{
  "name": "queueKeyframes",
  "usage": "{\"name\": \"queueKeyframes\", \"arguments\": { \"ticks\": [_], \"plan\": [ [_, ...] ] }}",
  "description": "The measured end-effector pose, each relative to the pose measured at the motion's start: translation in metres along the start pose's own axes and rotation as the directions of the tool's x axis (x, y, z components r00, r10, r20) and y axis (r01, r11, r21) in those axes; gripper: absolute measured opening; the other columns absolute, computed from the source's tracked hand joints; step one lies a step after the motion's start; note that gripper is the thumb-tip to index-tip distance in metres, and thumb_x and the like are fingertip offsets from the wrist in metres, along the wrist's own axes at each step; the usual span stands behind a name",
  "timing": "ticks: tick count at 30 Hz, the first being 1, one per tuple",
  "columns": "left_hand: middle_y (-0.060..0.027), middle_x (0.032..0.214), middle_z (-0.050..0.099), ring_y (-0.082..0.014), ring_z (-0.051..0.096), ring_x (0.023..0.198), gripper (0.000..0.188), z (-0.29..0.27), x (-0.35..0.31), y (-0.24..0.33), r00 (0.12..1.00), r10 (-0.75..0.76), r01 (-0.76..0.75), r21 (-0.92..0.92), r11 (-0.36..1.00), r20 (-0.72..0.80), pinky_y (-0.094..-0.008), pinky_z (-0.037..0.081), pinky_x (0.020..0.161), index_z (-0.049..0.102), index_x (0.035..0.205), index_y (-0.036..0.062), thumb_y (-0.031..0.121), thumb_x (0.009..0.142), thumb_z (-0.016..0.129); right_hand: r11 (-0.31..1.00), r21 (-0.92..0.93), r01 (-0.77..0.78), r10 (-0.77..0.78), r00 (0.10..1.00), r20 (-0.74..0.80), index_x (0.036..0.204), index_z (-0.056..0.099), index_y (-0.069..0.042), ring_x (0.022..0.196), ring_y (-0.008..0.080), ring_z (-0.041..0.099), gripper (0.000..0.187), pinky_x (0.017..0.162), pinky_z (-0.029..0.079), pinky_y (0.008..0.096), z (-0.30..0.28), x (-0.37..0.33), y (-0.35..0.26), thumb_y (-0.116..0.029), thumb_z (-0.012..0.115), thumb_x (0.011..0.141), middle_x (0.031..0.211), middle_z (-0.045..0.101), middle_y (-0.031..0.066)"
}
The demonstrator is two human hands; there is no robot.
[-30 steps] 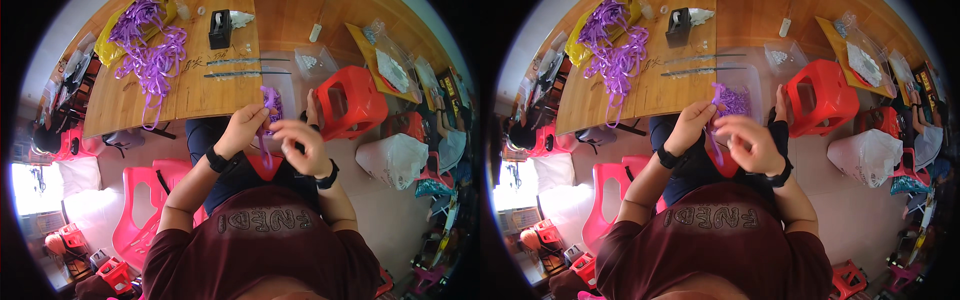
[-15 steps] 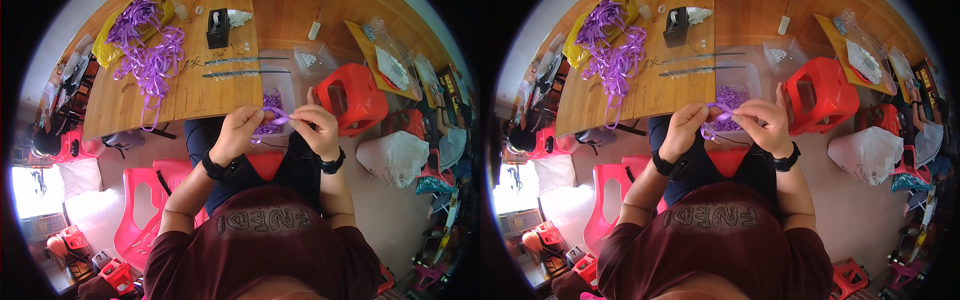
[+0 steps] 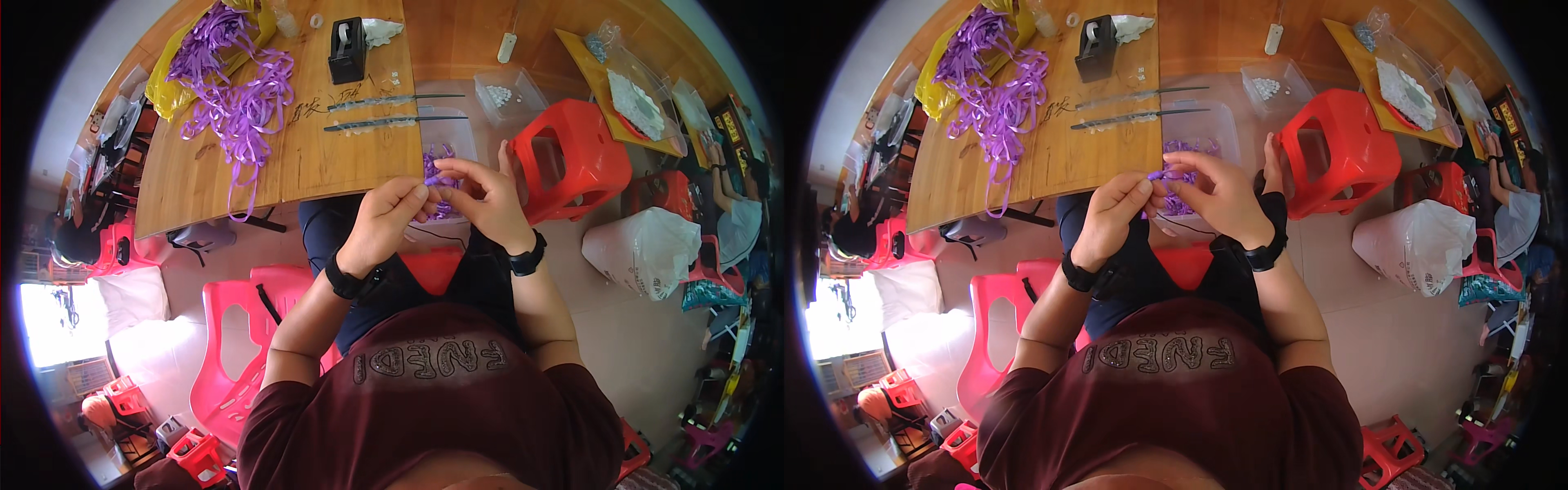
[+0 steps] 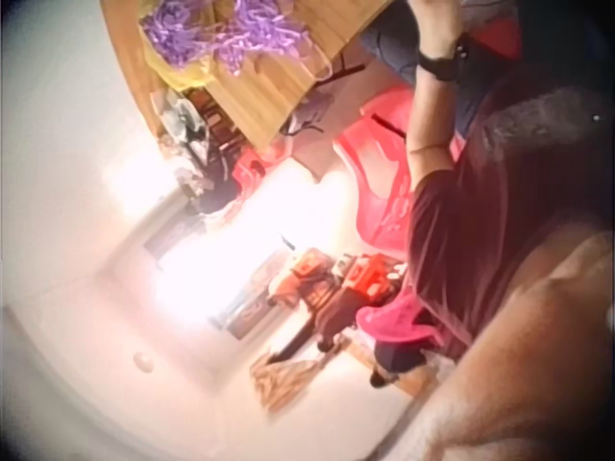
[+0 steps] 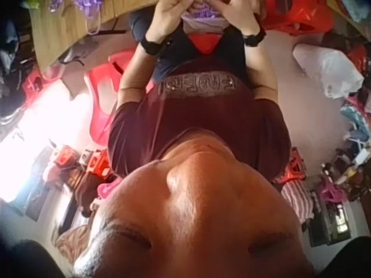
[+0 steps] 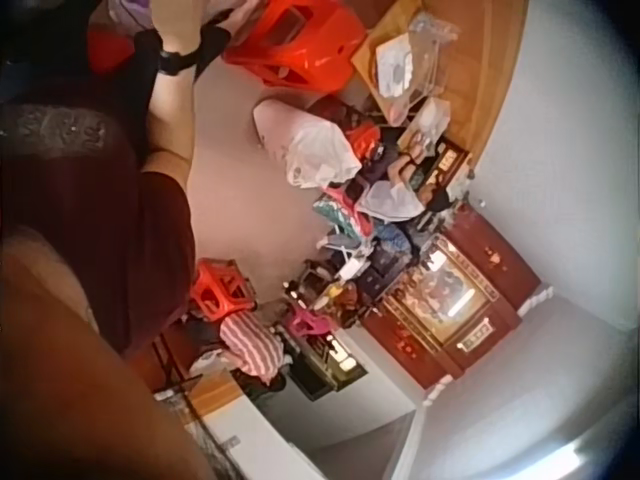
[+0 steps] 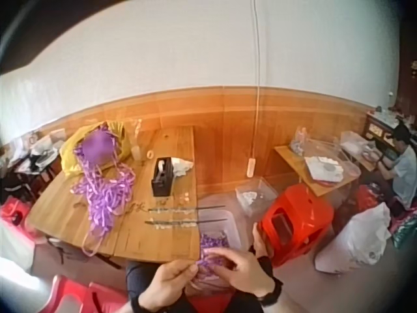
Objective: Sorting, measuring, and placing purple plastic ribbons into a clear bin at a workshop table.
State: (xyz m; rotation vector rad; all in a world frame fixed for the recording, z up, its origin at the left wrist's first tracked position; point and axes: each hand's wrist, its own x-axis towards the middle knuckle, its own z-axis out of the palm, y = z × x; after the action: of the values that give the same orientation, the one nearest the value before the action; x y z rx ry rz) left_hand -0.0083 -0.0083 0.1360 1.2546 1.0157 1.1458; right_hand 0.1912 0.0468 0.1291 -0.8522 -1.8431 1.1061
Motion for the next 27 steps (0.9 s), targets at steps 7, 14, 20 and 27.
{"name": "queueKeyframes", "arguments": {
  "ticks": [7, 14, 20, 27],
  "plan": [
    [-0.0065, 0.086, 0.061, -0.0154, 0.054, 0.076, 0.030, -0.008, 0.008, -0.006, 0.995, -0.092, 0.099, -0.218, 0.971, 0.045, -0.0281, 0.045, 0.074, 0.061, 0.098, -0.0026, 0.022, 0.105, 0.046, 0.973, 0.172, -0.155, 0.174, 0.980, -0.098, 0.114, 0.069, -0.002, 0.060, 0.0033, 0.056, 0.019, 0.067, 0.045, 0.0159, -0.003, 0.004, 0.005, -0.004, 0.062, 0.097, 0.080, 0.067, -0.0016],
    [-0.0077, 0.081, 0.056, -0.0196, 0.053, 0.072, 0.029, -0.003, 0.018, -0.012, 0.895, -0.302, 0.442, -0.551, 0.708, 0.329, -0.0339, 0.047, 0.078, 0.058, 0.093, -0.0015, 0.021, 0.104, 0.042, 0.992, 0.053, -0.114, 0.123, 0.972, -0.199, 0.110, 0.069, 0.001, 0.074, 0.0078, 0.065, 0.016, 0.076, 0.049, 0.0192, -0.018, 0.010, 0.031, -0.003, 0.061, 0.096, 0.086, 0.071, 0.0018],
    [-0.0025, 0.075, 0.055, -0.0113, 0.051, 0.061, 0.027, -0.002, 0.022, -0.035, 0.887, -0.333, 0.435, -0.336, 0.836, 0.321, -0.0234, 0.041, 0.058, 0.061, 0.095, 0.0026, 0.025, 0.104, 0.049, 0.955, -0.291, 0.049, -0.110, 0.975, -0.196, 0.104, 0.071, 0.001, 0.088, 0.0132, 0.068, 0.016, 0.084, 0.051, 0.0233, -0.039, 0.025, 0.045, 0.004, 0.064, 0.090, 0.097, 0.072, 0.0072],
    [-0.0033, 0.080, 0.056, -0.0111, 0.051, 0.071, 0.028, -0.008, 0.032, -0.038, 0.894, -0.312, 0.370, -0.136, 0.919, 0.321, -0.0245, 0.044, 0.065, 0.060, 0.102, -0.0008, 0.022, 0.105, 0.045, 0.934, -0.332, 0.133, -0.226, 0.939, -0.259, 0.102, 0.073, -0.003, 0.087, 0.0183, 0.070, 0.018, 0.081, 0.052, 0.0277, -0.043, 0.036, 0.056, 0.003, 0.065, 0.087, 0.095, 0.073, 0.0091]
  ]
}}
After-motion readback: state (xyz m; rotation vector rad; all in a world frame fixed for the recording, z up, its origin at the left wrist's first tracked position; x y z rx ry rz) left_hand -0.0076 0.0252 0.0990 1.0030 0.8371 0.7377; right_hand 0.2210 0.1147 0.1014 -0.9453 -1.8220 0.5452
